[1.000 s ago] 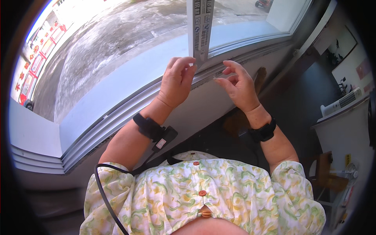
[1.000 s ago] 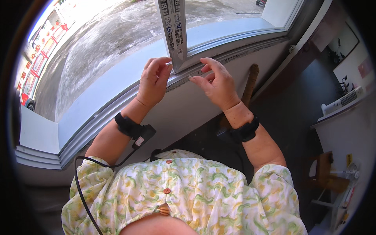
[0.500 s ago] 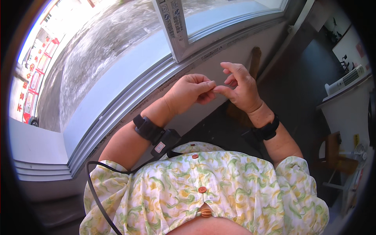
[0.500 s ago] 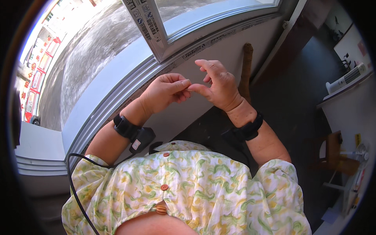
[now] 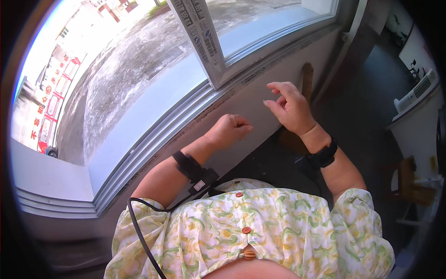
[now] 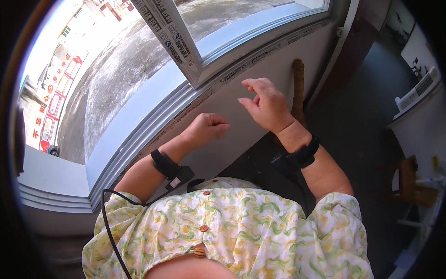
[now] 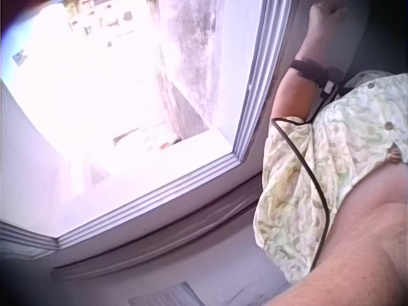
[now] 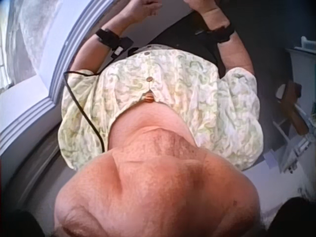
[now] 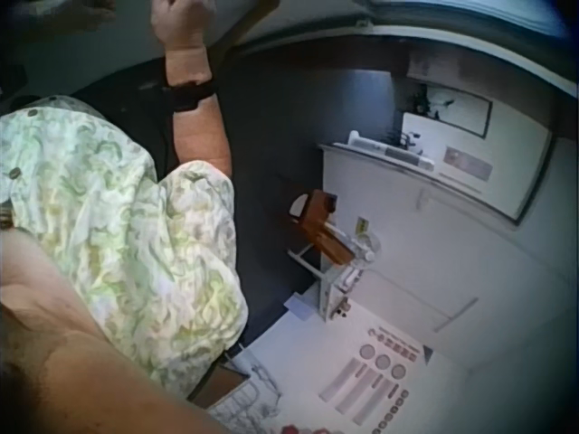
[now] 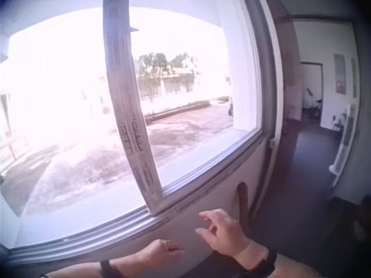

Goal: The recorder is adjusting a component of a window frame and then sweeps the floor with a broom.

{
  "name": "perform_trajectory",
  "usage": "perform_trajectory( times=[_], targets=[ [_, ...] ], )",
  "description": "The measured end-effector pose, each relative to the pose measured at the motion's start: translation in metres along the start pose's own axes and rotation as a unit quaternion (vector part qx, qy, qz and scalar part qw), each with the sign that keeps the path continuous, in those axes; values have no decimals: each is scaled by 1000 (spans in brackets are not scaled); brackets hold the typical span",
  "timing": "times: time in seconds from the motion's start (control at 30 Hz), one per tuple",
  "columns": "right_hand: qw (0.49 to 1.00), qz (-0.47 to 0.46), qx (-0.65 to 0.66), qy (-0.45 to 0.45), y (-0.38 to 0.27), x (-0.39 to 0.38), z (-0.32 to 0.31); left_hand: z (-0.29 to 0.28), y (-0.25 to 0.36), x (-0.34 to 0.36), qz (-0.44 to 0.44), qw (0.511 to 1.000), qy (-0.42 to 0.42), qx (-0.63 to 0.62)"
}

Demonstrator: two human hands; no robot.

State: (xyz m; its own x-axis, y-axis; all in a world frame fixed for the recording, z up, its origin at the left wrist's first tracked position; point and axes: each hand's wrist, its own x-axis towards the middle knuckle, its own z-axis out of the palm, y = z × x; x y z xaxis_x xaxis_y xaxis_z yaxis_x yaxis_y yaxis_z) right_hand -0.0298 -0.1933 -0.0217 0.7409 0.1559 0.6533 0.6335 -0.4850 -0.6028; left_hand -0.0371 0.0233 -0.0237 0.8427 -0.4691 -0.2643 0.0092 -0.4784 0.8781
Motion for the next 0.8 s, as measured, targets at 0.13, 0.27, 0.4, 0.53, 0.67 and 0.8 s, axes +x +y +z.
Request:
perform_trajectory(
  times=[0.13,0.27,0.4,0.53,0.67,0.8],
  targets=[
    [999,13,18,-30,0,21,12,4,-8,-3,21,963,-68,259],
    [998,19,33,-40,-14,48,29,10,-45,-9,209,930,-10,302],
    [999,-17,40,1,-19,72,49,-2,-39,-18,276,927,19,255],
    [995,-58,-37,66,-26,84,66,-25,-20,-21,211,917,-35,335],
    [999,17,10,50,-33,91,72,-35,24,-32,295,894,183,283],
    [991,70,103,48,-34,95,77,-54,21,-10,238,883,390,109]
  ],
)
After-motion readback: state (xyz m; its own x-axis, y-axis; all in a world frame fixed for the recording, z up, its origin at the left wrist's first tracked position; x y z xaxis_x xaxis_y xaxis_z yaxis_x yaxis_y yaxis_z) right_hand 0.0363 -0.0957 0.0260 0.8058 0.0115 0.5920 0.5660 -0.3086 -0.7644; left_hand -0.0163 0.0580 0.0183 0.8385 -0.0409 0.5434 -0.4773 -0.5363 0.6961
